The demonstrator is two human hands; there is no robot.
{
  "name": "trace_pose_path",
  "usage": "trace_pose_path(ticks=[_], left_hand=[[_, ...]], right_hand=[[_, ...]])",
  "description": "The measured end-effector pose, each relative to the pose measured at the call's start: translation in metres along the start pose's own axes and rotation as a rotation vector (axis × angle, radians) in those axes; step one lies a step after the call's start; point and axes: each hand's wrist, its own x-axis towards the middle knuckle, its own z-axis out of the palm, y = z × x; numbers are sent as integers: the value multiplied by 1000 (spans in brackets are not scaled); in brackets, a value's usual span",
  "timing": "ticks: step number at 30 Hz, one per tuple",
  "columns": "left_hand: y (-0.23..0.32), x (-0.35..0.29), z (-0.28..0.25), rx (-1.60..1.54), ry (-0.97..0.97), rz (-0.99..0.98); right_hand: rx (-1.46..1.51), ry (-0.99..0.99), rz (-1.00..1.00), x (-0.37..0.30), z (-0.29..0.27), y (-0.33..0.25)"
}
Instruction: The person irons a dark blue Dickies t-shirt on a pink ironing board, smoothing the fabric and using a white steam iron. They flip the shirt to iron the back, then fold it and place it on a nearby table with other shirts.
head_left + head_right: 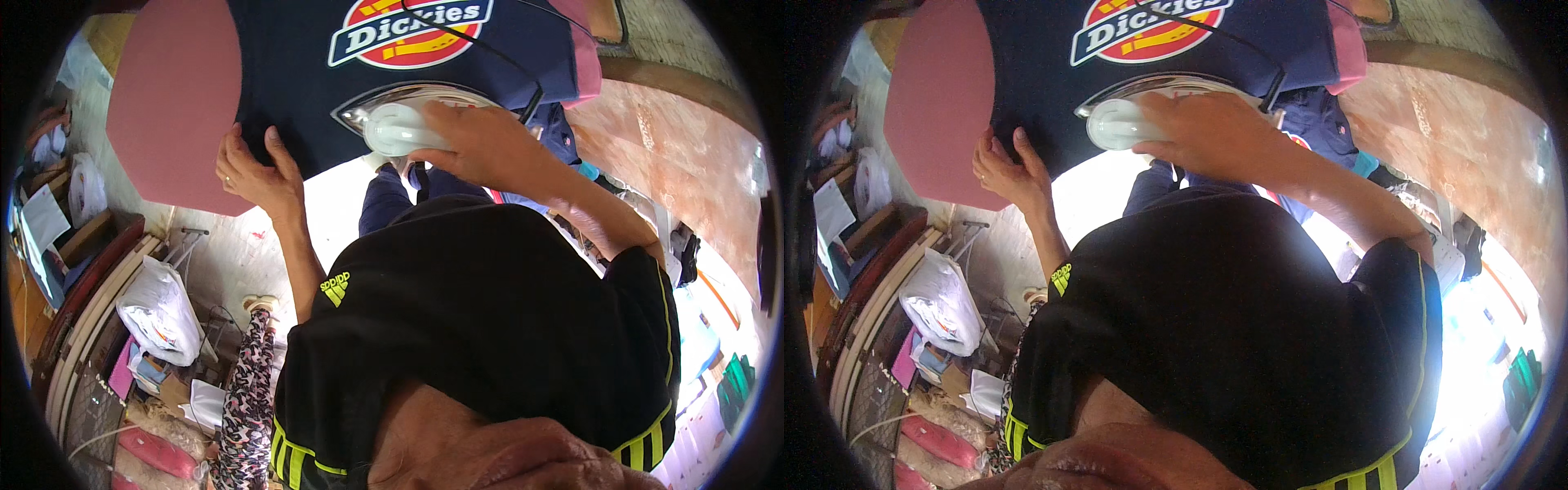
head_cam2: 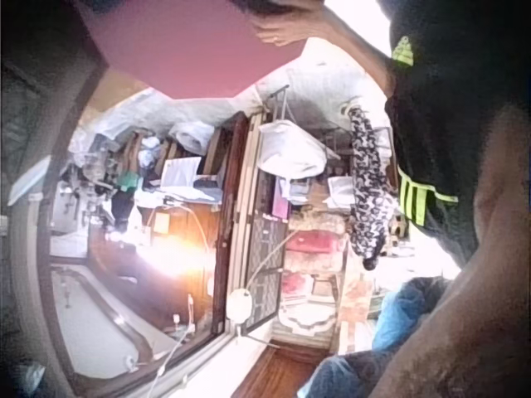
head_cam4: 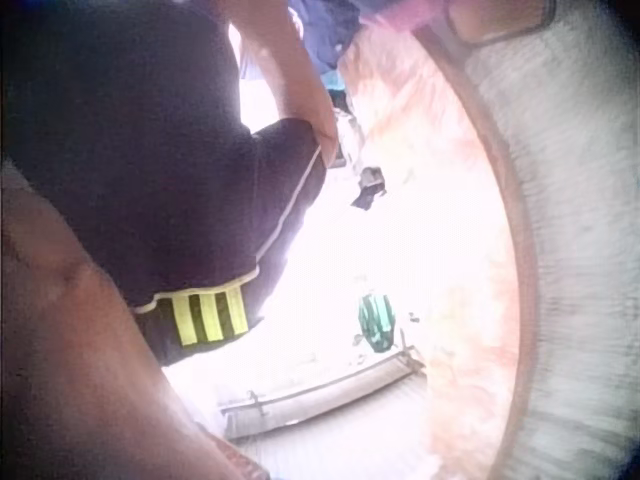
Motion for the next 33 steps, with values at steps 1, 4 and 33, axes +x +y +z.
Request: trace_pose_path(ticks=[1, 4, 33], left_hand=[[9, 1, 1, -2, 1, 52], [49, -2, 17, -112, -185, 122], [220, 96, 167, -561, -431, 833]], right_hand=[[-21, 38, -7, -11, 0, 13], [-111, 190, -141, -48, 4, 66], [313, 656, 464, -112, 2, 108]])
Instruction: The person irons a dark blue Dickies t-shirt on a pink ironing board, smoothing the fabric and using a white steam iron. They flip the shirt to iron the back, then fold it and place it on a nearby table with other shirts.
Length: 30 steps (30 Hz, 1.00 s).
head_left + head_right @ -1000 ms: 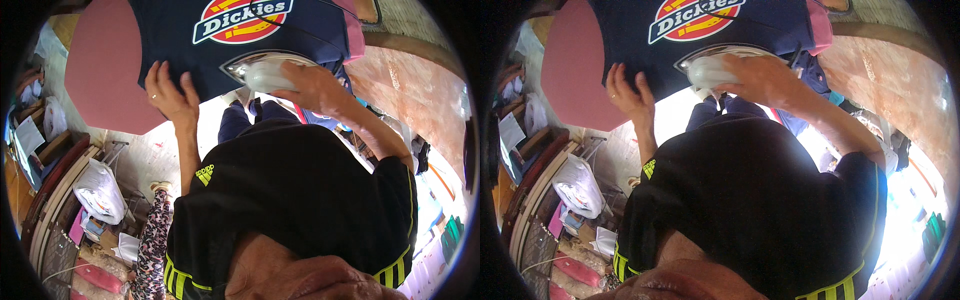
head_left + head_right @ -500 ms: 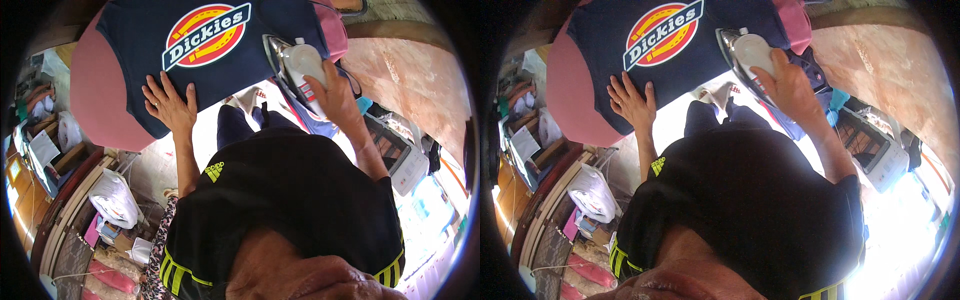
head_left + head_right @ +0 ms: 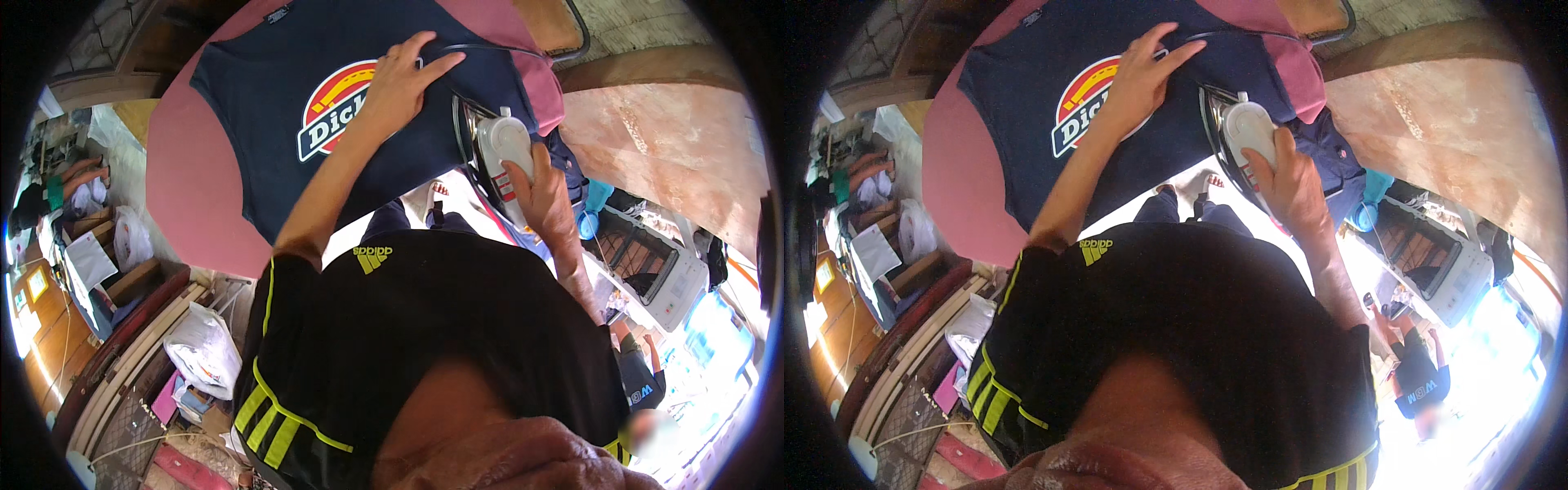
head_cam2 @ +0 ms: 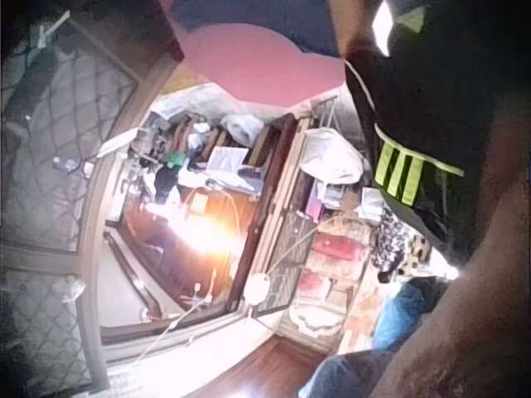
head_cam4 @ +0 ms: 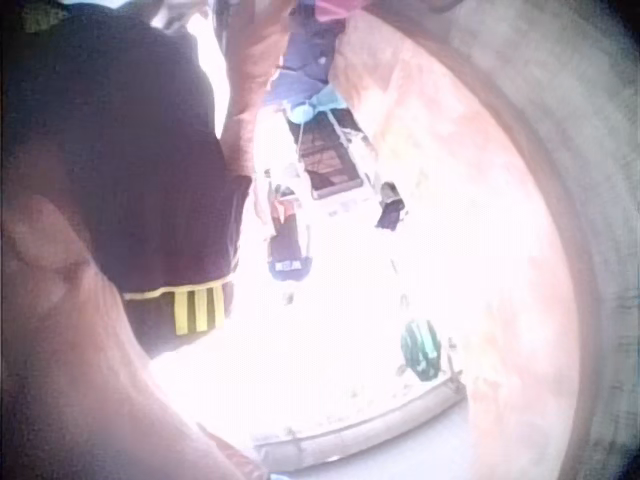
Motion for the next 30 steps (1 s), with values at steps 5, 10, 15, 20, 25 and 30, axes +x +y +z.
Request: trace_pose_path(ticks=[5, 10, 15, 20, 25, 30], left_hand=[[-49, 58, 34, -137, -263, 232], [-23, 134, 84, -330, -311, 489], [28, 142, 143, -219, -561, 486], [-28, 143, 51, -174, -126, 155], [-145, 90, -5, 383, 123, -124], [-219, 91, -6, 424, 144, -153]], right_hand=[[6, 33, 143, -9, 8, -9], [60, 127, 197, -25, 23, -12], [232, 96, 373, -57, 30, 7], [507, 157, 546, -57, 4, 10], [243, 85, 235, 35, -26, -1], [-18, 210, -395, 204, -18, -22]])
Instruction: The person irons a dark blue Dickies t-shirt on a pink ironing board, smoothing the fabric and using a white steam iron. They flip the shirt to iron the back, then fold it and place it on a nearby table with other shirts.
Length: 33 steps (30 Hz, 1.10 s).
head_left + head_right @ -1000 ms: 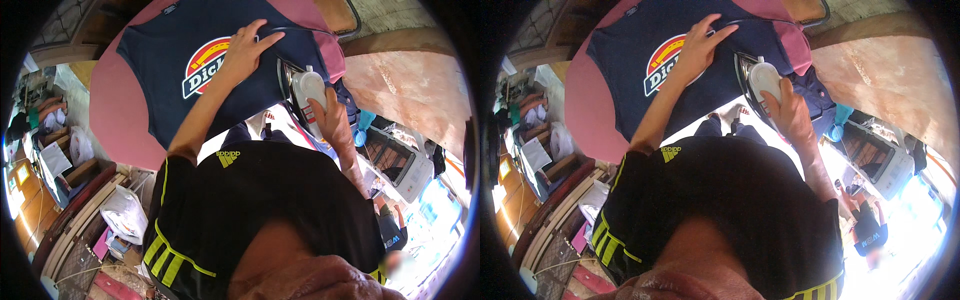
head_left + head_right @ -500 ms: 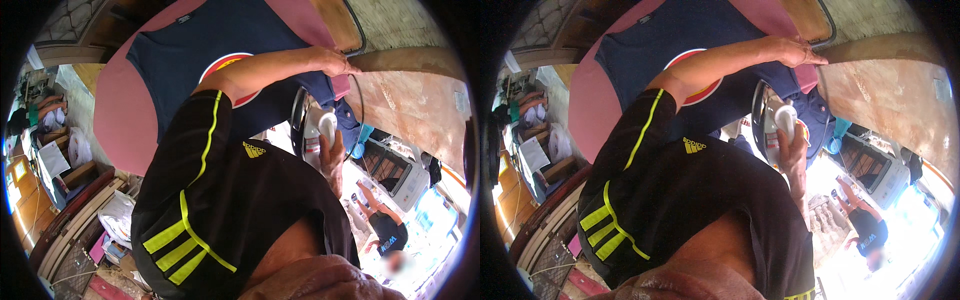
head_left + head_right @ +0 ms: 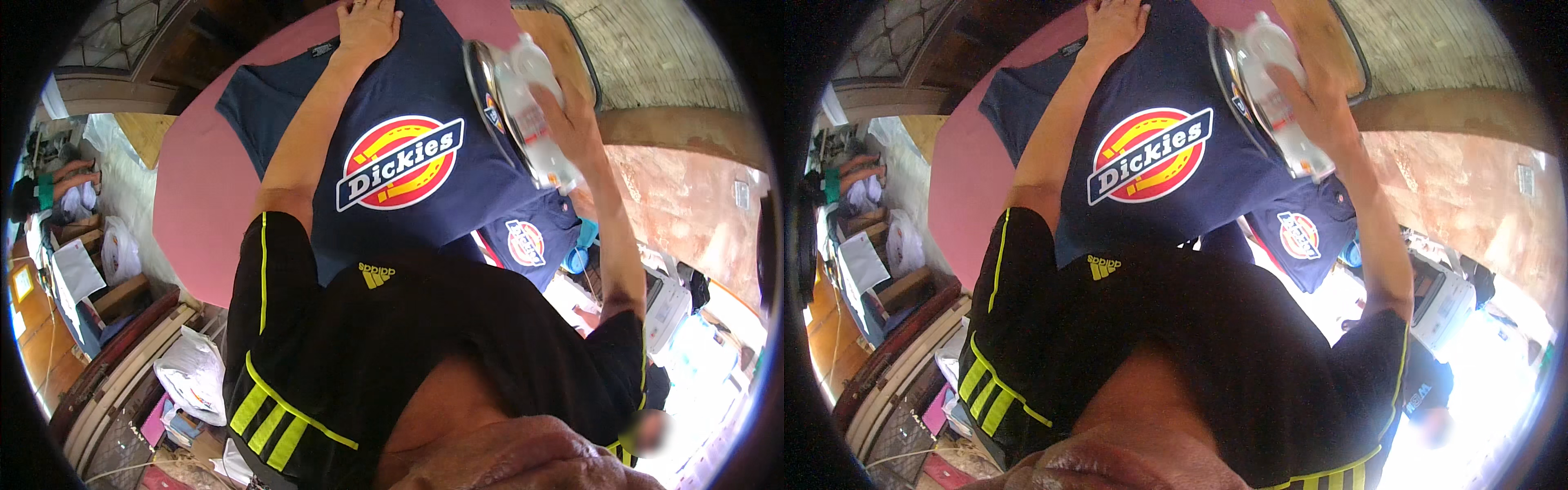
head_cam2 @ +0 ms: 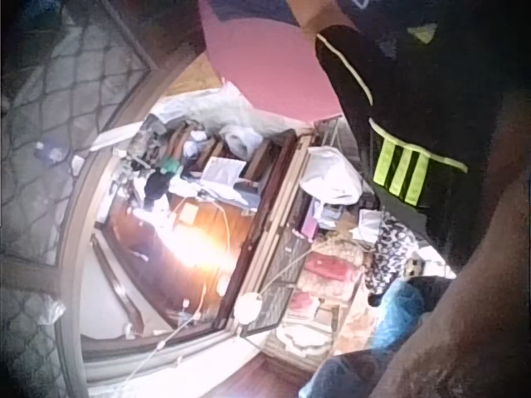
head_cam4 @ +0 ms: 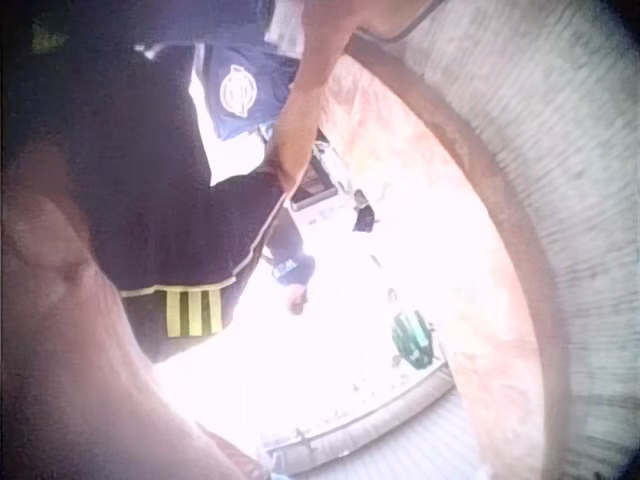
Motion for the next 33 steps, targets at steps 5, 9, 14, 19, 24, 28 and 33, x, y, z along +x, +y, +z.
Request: trace_pose_path(ticks=[5, 9, 14, 19, 24, 28, 33], left_hand=[[-7, -2, 2, -134, 93, -106], [-7, 8, -1, -252, 171, -165], [-5, 3, -12, -317, 150, -243], [-15, 8, -15, -304, 104, -150], [-75, -18, -119, -216, -124, -34], [-120, -90, -169, 26, -70, -230], [-121, -99, -159, 19, -58, -387]], right_hand=[[-724, -415, -131, 104, 29, -24], [-252, 37, -219, 156, 103, 31], [-344, -342, 34, 181, 74, -35], [-220, -53, -442, 162, 81, 31], [115, -359, -355, 155, 62, 55], [78, -597, -399, 166, 68, 22], [98, -595, -339, 188, 86, 13]])
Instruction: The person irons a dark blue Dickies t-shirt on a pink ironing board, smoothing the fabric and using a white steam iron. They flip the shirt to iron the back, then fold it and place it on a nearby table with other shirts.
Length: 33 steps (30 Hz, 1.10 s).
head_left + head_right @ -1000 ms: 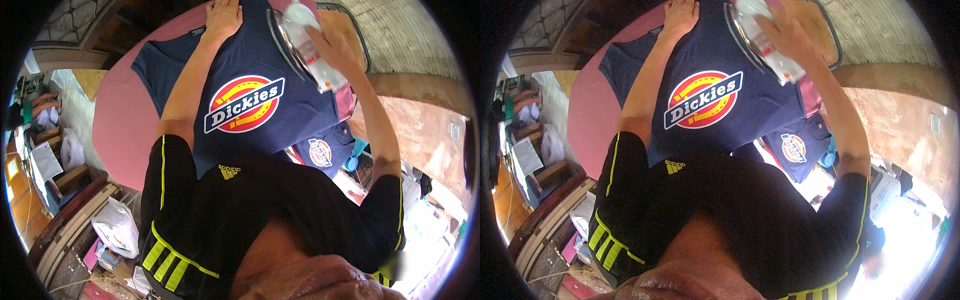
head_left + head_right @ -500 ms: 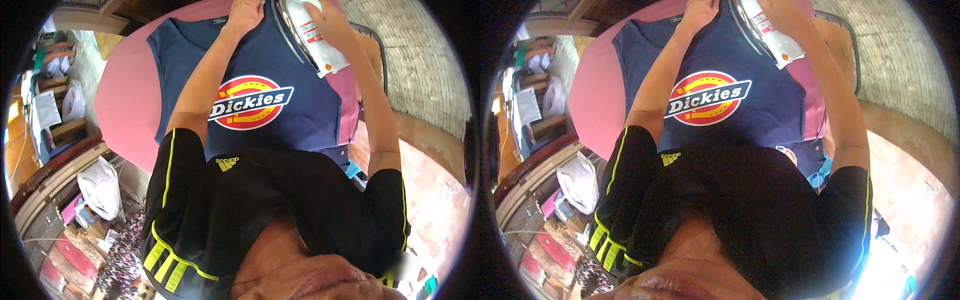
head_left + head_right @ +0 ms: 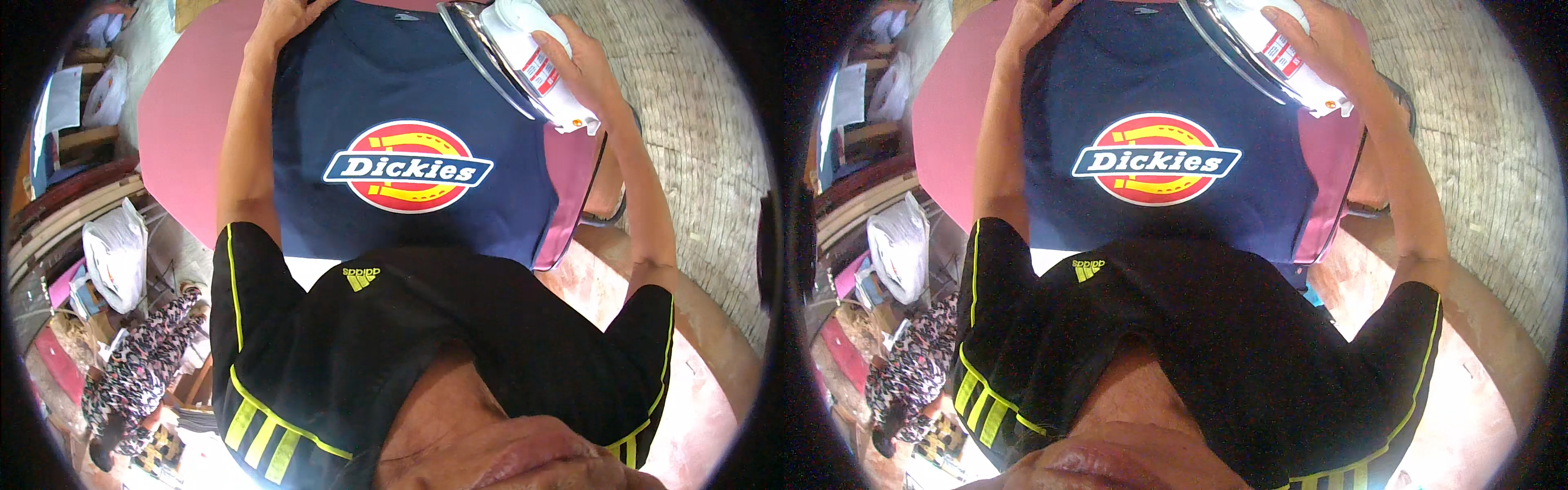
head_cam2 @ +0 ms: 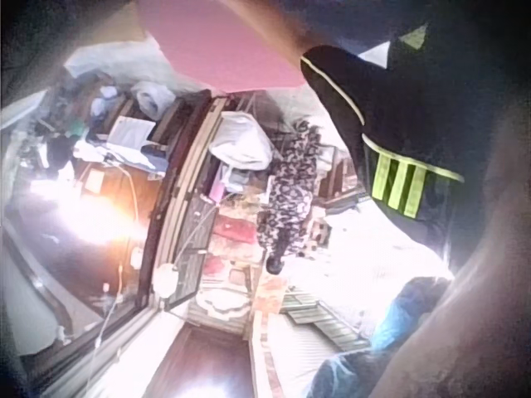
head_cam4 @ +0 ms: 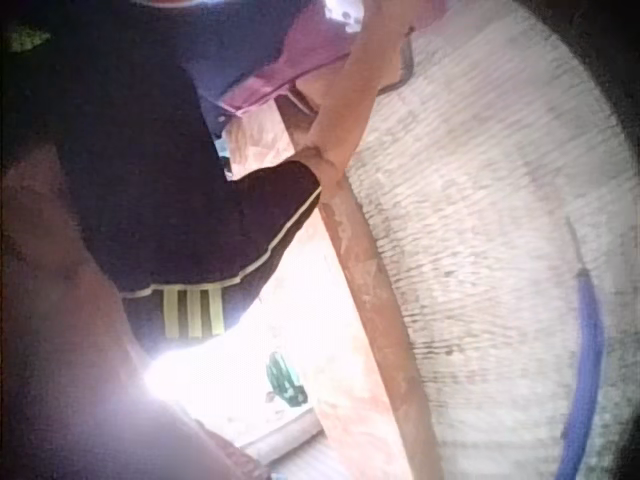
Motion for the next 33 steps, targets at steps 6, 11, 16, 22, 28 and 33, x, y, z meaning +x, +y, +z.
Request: trace_pose_path(ticks=[6, 11, 16, 22, 28, 33], left_hand=[[-22, 5, -2, -79, -16, 97], [-10, 0, 2, -243, 28, -142], [-8, 0, 0, -208, 93, -175], [-15, -8, 2, -135, 183, -54], [-16, -5, 3, -163, 187, -102], [-15, -7, -2, -136, 137, -133]], right_hand=[[-311, -191, -83, 42, 5, -61], [-310, -259, -131, 61, 13, -74], [-208, -232, -266, 97, 38, -96], [-341, -197, -332, 78, 35, -104], [-230, -321, -318, 96, 37, -95], [-219, -402, -241, 86, 24, -88]])
